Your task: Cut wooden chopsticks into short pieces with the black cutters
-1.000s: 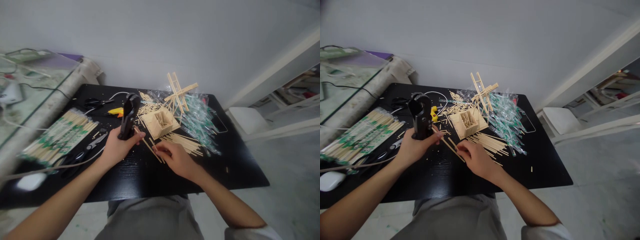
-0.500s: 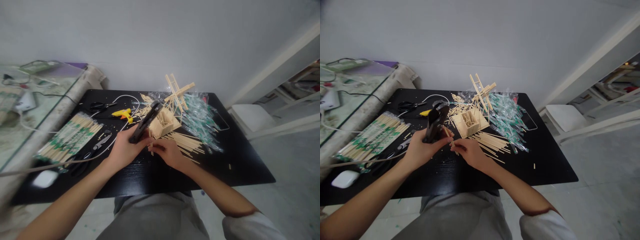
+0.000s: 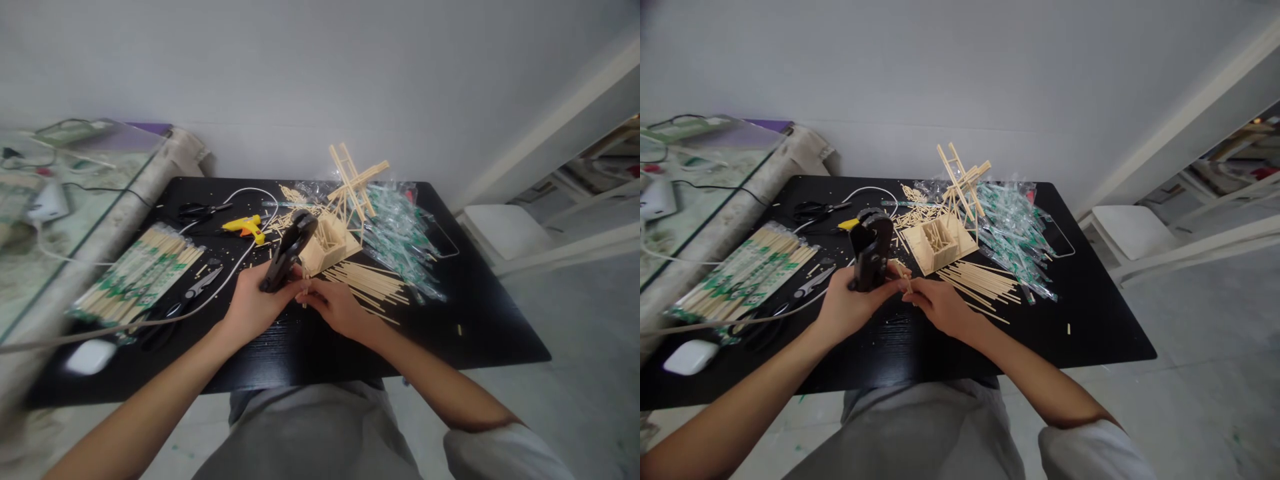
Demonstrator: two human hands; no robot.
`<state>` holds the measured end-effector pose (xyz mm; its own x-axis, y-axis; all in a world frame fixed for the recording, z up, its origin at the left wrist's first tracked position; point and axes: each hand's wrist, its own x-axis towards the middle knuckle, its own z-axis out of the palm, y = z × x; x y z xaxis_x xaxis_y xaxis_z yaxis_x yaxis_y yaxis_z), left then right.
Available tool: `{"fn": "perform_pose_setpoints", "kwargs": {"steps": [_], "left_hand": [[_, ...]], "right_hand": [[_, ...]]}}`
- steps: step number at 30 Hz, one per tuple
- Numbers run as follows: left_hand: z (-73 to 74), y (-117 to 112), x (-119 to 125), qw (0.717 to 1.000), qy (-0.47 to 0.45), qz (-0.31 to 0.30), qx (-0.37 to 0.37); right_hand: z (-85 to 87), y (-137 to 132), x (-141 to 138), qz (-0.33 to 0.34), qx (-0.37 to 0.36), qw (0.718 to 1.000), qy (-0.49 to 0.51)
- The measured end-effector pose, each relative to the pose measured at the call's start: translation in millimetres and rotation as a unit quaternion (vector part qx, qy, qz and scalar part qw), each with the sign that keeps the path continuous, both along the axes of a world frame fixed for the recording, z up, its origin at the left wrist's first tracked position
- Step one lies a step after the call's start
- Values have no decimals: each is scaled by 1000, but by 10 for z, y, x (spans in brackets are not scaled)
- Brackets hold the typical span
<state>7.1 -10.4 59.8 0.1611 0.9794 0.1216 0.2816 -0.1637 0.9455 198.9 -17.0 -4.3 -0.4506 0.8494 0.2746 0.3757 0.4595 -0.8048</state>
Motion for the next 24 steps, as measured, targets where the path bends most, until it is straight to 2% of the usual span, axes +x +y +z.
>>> {"fn": "perform_pose_setpoints", "kwargs": {"steps": [6, 13, 24], "left_hand": [[-58, 17, -23, 999, 14, -10, 29], [-139, 13, -48, 999, 15, -25, 15], [-106, 26, -64, 999, 5, -27, 20]], "right_hand": [[-132, 62, 7, -6, 68, 997, 30], [-184, 56, 0, -6, 74, 997, 28], [-176, 54, -20, -1, 98, 995, 24]]}}
